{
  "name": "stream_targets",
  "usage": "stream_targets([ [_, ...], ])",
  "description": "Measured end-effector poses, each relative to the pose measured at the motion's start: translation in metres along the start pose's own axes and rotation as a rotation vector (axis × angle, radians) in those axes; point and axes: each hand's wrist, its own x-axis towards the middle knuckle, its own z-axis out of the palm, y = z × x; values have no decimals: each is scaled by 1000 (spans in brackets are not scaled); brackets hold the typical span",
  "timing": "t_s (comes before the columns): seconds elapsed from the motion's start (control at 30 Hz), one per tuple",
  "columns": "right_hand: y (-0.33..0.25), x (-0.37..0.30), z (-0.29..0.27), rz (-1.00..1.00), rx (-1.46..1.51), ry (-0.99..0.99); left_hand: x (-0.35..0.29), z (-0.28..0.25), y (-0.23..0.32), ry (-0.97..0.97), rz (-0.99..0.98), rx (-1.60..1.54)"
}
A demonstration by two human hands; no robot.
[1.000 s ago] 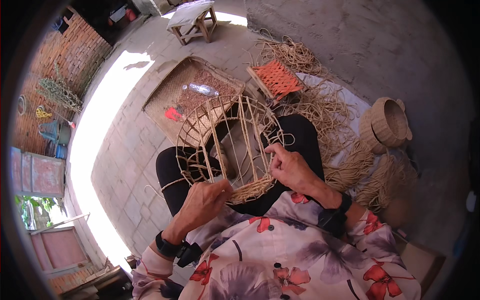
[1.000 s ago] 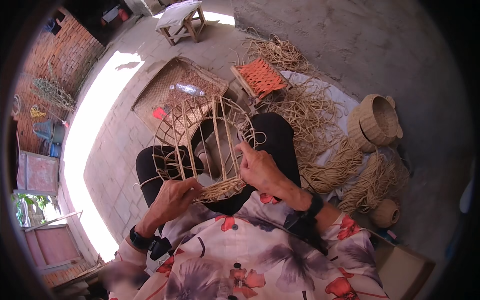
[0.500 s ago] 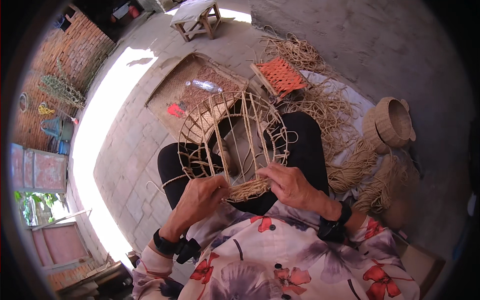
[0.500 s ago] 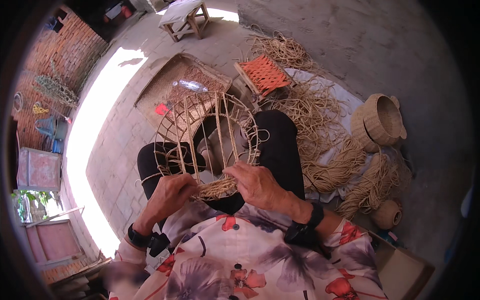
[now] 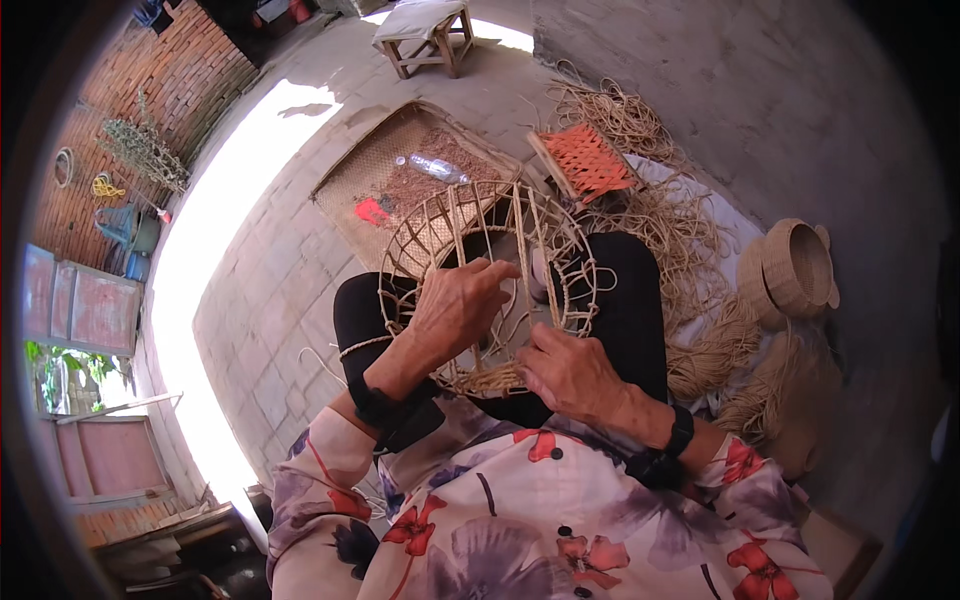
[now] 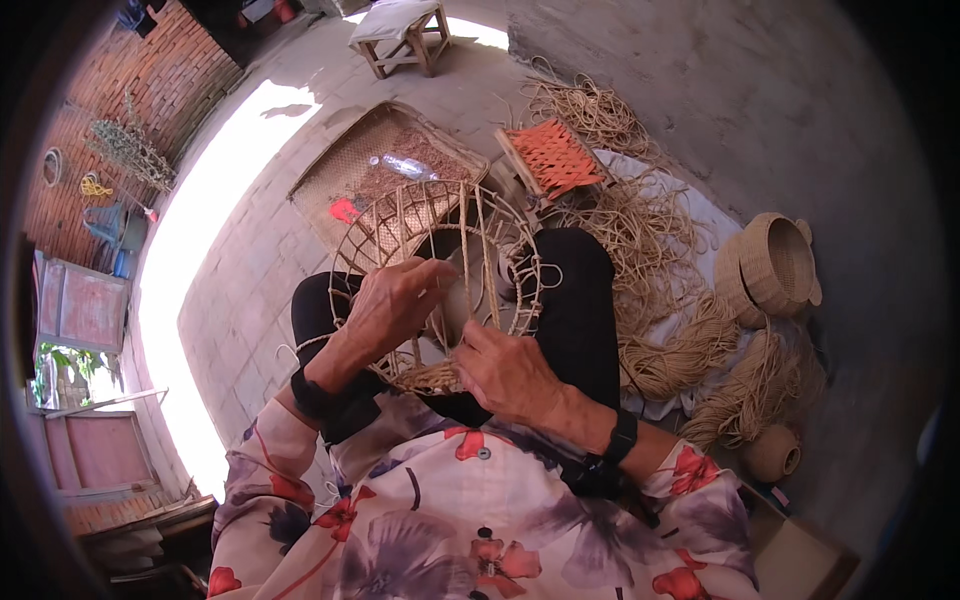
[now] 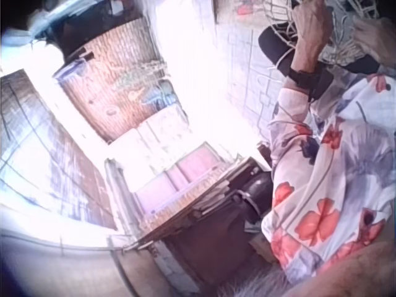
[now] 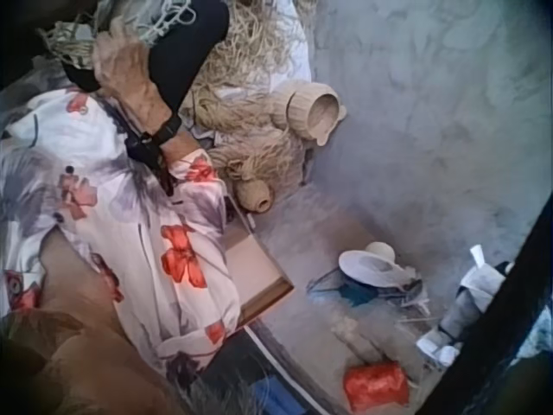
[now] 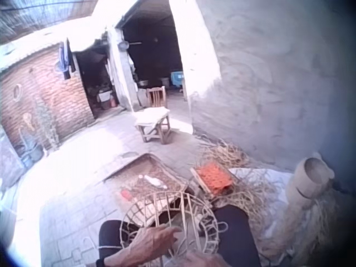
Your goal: Weaving a basket using dry straw or grass.
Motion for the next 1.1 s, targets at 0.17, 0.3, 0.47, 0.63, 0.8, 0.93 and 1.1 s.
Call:
stream_targets([
  [0.17,3,0,2,40,-3,-20,-16,-13,5,-191,-214,-255],
  [0.3,3,0,4,61,0,18,-22,-9,3,-507,-56,-288],
  [0.47,1,0,5,73,10,45,-20,2,2,-543,15,-124],
  [0.63,1,-1,4,77,0,54,-26,-1,19,-266,-4,-297],
  [0.8,3,-3,2,88,49,28,-59,-16,27,-183,-175,-76],
  [0.93,2,-2,-3,63,109,33,-90,-8,30,-71,-251,-156],
  [1.1,-7,8,-5,96,166,4,-116,2,24,56,-264,-164],
])
